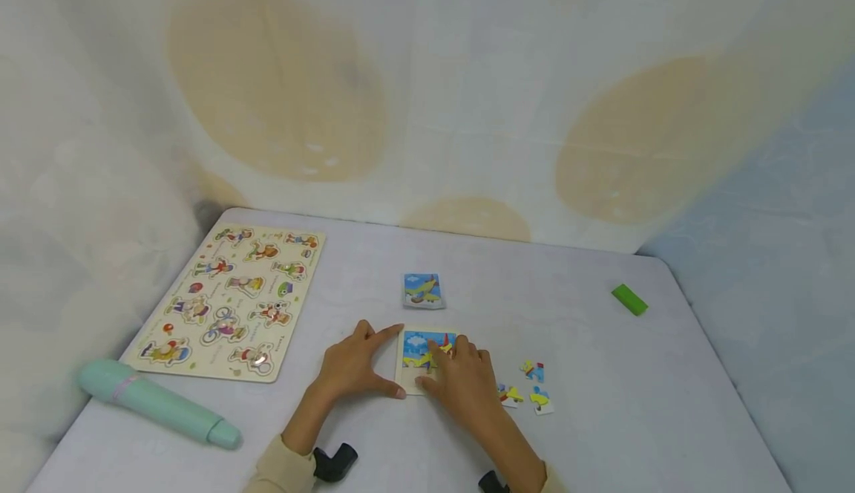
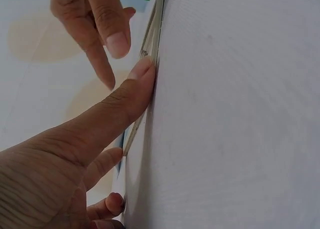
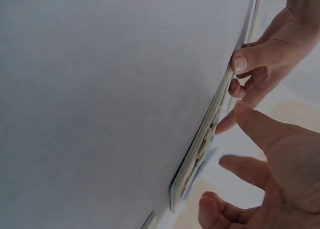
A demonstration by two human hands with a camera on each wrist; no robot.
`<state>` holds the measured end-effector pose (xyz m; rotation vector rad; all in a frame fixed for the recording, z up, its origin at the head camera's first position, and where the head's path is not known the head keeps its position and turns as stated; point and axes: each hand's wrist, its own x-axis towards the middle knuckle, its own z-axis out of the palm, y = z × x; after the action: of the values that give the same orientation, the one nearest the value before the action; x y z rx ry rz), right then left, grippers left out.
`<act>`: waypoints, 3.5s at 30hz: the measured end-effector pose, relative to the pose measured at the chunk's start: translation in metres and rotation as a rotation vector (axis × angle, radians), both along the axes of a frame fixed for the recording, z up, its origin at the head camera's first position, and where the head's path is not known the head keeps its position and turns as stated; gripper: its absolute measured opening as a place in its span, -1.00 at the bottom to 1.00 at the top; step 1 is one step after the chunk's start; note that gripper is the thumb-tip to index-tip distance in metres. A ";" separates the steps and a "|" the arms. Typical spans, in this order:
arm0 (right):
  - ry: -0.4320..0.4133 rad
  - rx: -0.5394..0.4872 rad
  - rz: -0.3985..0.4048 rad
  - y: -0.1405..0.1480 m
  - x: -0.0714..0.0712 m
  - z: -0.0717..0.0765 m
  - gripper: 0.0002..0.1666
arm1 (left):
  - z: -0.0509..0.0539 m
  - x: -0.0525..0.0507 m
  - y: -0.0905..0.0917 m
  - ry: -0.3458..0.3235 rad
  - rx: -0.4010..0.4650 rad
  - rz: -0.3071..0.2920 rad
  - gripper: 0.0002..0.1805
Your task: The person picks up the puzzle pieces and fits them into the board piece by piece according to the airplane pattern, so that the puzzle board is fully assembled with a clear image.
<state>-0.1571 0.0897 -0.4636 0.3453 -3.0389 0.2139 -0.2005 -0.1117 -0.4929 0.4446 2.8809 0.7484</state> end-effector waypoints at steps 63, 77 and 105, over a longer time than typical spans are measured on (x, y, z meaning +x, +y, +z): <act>-0.137 -0.154 -0.313 0.137 0.007 0.011 -0.47 | 0.001 0.001 0.001 -0.035 0.010 -0.002 0.16; -0.123 -0.179 -0.329 0.141 0.005 0.003 -0.52 | 0.000 0.000 0.001 -0.032 0.014 -0.002 0.15; -0.103 -0.210 -0.334 0.130 0.008 0.007 -0.54 | 0.002 0.001 0.001 -0.025 0.031 -0.004 0.14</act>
<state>-0.1492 0.2192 -0.4564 -0.1926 -3.0700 0.5342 -0.1992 -0.1107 -0.4908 0.4409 2.8481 0.7928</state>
